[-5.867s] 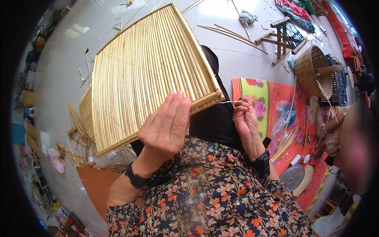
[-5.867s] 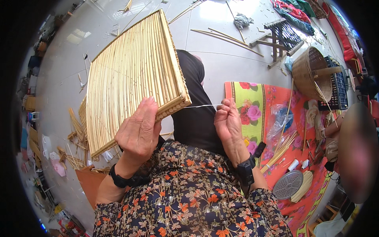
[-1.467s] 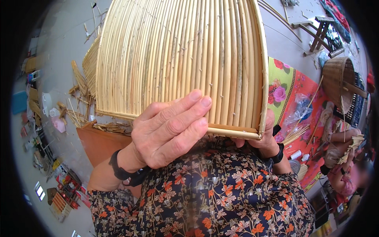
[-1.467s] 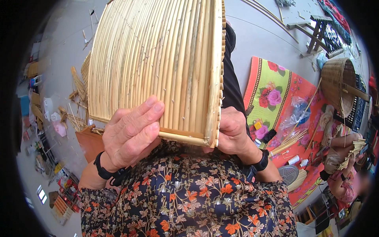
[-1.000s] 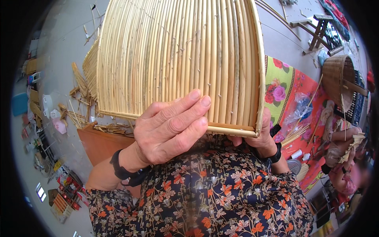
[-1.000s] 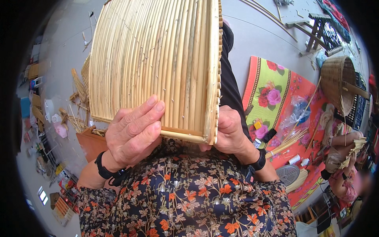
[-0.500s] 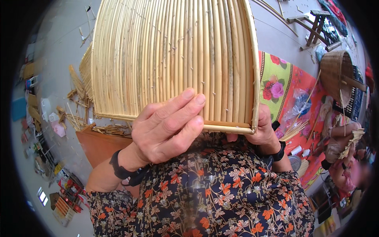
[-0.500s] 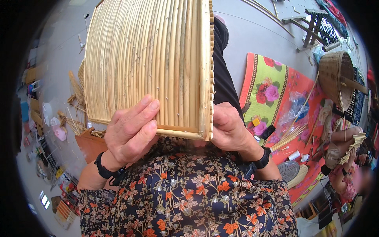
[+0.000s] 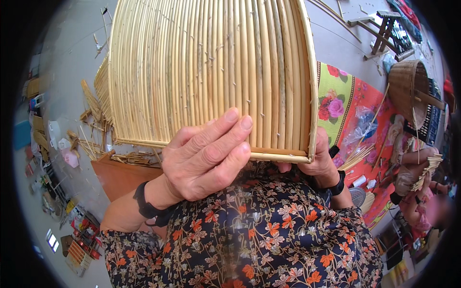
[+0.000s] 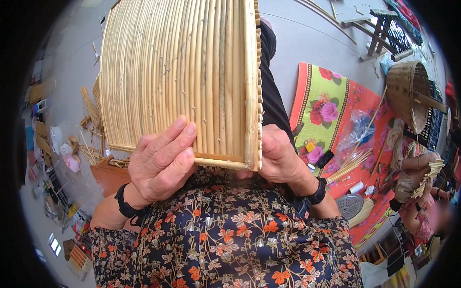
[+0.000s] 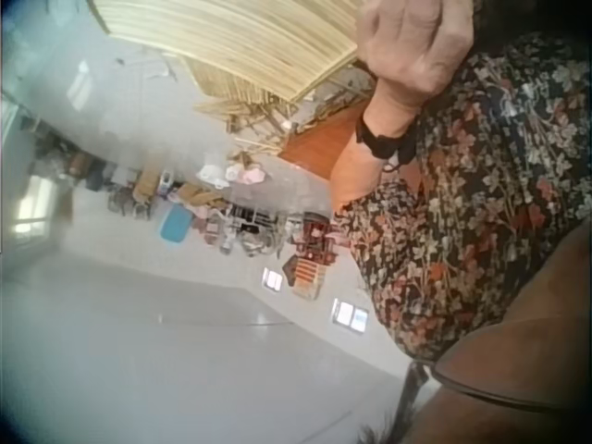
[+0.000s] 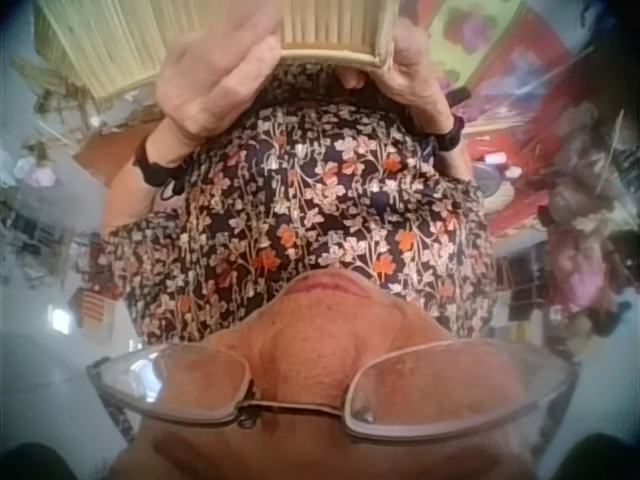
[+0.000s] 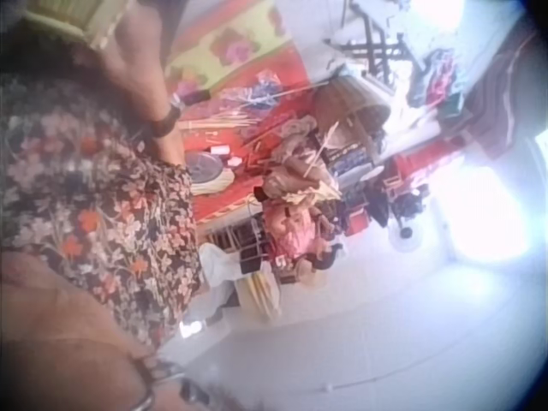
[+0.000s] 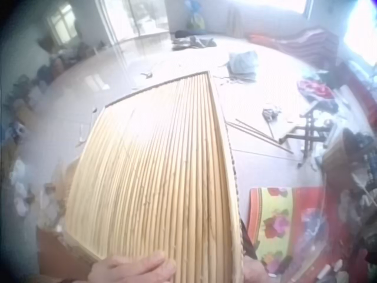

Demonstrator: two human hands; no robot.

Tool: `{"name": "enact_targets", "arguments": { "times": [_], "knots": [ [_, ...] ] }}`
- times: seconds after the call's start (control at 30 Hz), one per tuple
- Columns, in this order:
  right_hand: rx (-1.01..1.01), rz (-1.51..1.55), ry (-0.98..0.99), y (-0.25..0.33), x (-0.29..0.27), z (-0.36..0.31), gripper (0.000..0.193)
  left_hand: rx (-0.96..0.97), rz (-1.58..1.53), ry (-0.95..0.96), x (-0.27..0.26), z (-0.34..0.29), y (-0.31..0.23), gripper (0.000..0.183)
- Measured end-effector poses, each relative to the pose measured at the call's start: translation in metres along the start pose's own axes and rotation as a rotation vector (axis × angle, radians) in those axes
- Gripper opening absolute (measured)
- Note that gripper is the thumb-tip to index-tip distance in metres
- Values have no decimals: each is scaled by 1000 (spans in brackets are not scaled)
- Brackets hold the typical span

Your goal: The person sits on the floor and weaves a rectangular bamboo mat by threading a thin cord through the edge slats. They rotate the mat to work on different sides and use a small hammer to secure the cord.

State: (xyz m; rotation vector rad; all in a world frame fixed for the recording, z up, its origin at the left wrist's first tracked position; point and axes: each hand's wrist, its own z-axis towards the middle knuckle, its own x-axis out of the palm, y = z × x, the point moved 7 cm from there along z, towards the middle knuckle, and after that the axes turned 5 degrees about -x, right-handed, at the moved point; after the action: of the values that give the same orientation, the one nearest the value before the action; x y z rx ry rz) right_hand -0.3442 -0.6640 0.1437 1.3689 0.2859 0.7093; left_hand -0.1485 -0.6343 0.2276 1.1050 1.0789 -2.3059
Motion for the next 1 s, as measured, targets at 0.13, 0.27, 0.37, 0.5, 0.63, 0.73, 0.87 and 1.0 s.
{"name": "enact_targets", "arguments": {
  "times": [0.13,0.27,0.37,0.5,0.63,0.73,0.87,1.0],
  "knots": [
    [-77,-48,15,2,0,5,6,-4,5,4,-1,2,-1,41],
    [4,-9,-16,-3,0,-1,4,-4,14,-15,1,1,-1,40],
    [-21,-76,24,3,0,1,3,-5,14,-4,1,2,0,39],
    [39,-200,33,14,-3,5,32,15,75,-54,3,2,-1,29],
    [300,149,-87,1,1,-11,72,39,171,-120,7,1,-3,14],
    [298,315,-265,3,8,-12,80,38,215,-158,8,5,-6,13],
    [340,309,-440,7,10,-5,65,42,270,-191,14,8,-7,11],
    [242,265,-507,0,11,-3,57,35,283,-190,18,9,-8,12]
  ]
}}
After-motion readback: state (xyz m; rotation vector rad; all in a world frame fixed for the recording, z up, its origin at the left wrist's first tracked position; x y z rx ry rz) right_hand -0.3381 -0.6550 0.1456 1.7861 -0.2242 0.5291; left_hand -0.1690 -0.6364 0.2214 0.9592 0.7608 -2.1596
